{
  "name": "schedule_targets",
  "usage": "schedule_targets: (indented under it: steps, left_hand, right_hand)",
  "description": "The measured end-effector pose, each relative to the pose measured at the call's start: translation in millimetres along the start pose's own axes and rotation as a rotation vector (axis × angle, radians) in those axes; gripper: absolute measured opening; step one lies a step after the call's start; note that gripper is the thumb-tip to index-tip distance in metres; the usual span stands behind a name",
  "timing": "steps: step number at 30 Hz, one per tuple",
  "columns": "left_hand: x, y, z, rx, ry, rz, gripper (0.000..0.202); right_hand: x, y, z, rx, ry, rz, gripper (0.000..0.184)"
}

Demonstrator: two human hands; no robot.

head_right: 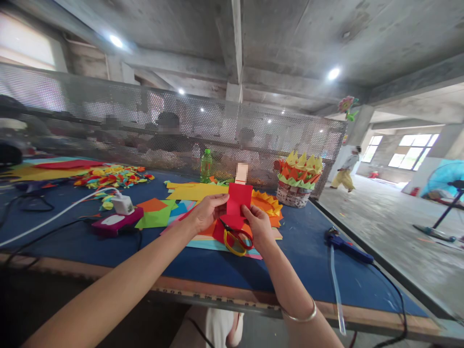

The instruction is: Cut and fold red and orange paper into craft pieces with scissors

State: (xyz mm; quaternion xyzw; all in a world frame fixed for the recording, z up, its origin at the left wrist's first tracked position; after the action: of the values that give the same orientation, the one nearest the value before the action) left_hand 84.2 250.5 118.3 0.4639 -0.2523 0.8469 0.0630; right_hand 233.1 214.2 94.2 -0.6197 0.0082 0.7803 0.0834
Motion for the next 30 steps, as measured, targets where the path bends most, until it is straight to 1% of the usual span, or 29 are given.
schedule_targets:
  steps: [5,10,13,15,17,18,19,22,23,24,27,30]
  left_hand:
    - [2,1,1.3,0.002,-0.033,0.003,0.032]
    - [5,5,3.3,0.017,-0.094,-0.009,0.023]
    - [3,6,4.6,0.016,-0.1,-0.049,0.019]
    - [1,5,5.2,0.014,-0.071,-0.083,0.019]
    - [1,4,4.9,0.018,-0.025,-0.119,0.015]
    - [1,4,4.3,0.022,0.0,-0.141,0.011]
    - [1,4,3.7,0.025,0.024,-0.169,0.009]
    - [2,6,3.1,0.02,0.09,-0.266,0.01]
    - [2,8,3.9,0.012,0.109,-0.294,0.011]
    - [2,10,5.3,0.003,0.126,-0.318,0.012]
    - [1,16,12.6,-0.032,0.154,-0.379,0.013]
    - [0,22,20.7,-0.057,0.169,-0.418,0.011]
  right_hand:
    - [-3,2,1,0.028,0.044,-0.058,0.036]
    - [-10,5,4,0.047,0.112,-0.155,0.035]
    - [-12,8,7,0.02,0.154,-0.187,0.034]
    - [-13,10,9,-0.014,0.175,-0.205,0.034]
    - [-14,12,12,-0.044,0.179,-0.232,0.036]
    - [-15,14,13,-0.06,0.177,-0.255,0.041]
    - [-16,16,15,-0.083,0.176,-0.289,0.052]
    - [-20,23,22,-0.194,0.183,-0.416,0.107]
    - [-21,26,24,-0.229,0.189,-0.45,0.12]
    - [-23,28,26,-0.254,0.193,-0.474,0.128]
    - [-26,35,29,-0.282,0.177,-0.494,0.142]
    - [-30,40,31,-0.289,0.168,-0.51,0.145]
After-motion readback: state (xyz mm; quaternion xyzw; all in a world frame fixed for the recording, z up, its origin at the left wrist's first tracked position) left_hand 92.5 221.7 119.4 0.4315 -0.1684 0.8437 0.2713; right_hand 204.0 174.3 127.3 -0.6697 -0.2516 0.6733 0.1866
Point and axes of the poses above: each hand's wrist, its own y-axis away from the middle knuckle, its own z-axis out of the palm, x = y × z, the point moved 4 cm from there along -y, towards the middle knuckle, and after that the axes turned 8 degrees about z, right-handed, at the moved point
